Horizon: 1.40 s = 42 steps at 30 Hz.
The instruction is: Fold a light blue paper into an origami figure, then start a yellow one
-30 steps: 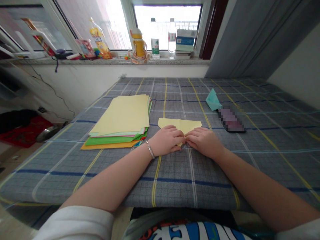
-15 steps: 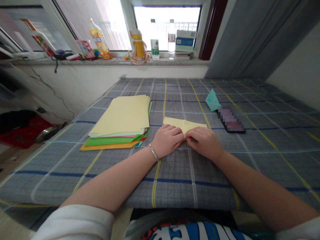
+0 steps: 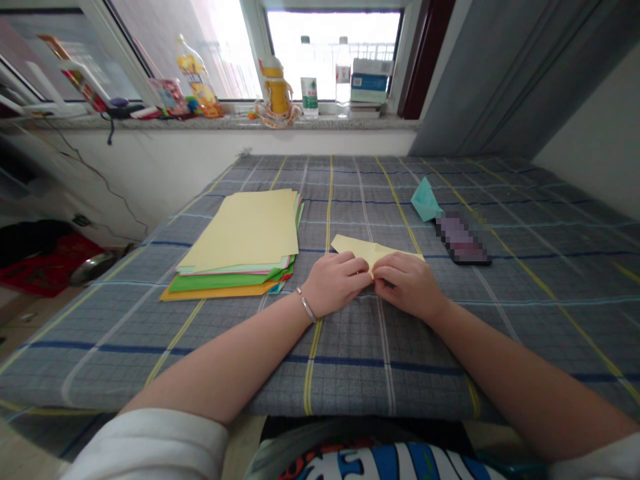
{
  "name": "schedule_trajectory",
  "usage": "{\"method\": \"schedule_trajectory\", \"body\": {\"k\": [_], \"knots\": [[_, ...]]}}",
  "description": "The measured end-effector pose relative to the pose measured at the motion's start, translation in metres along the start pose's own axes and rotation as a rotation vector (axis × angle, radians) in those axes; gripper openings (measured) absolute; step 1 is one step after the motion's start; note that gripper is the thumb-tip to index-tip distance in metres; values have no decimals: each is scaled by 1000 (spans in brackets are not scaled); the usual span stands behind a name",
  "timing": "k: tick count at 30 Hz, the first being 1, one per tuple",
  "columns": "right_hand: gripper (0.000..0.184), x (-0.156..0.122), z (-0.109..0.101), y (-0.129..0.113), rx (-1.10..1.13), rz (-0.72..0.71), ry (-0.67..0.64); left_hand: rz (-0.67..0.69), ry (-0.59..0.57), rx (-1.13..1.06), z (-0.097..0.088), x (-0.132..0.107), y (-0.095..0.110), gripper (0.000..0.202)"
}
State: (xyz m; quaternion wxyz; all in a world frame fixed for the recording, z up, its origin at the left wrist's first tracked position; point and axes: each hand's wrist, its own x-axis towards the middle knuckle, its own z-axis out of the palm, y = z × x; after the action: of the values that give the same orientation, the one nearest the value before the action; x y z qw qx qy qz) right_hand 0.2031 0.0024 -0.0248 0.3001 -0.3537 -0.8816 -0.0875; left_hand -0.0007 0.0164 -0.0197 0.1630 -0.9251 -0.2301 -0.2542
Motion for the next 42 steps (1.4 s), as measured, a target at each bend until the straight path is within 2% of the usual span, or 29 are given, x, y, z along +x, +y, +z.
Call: {"method": "schedule_trajectory", "body": {"k": [5,15,24,32,36,42], "knots": [[17,1,-4,0,-3,0,47,10,37,15,0,-3,-1,23],[13,0,-8,6,8,118,64,-47,69,16,-4,-5,-4,25],[11,-6,-15,27,-67,166,68,-126,132,-79,-8,-8,-11,21],[13,-12,-19,48,-67,292,81,-263,264,-105,-13,-9,-16,18],[16,-15,-20,54,-121,348,96,-283,276,-167,-10,-9,-19,15],[12,-16,-26,60,-198,236,147,-326,306,-283,-1,-10,-25,12]]}}
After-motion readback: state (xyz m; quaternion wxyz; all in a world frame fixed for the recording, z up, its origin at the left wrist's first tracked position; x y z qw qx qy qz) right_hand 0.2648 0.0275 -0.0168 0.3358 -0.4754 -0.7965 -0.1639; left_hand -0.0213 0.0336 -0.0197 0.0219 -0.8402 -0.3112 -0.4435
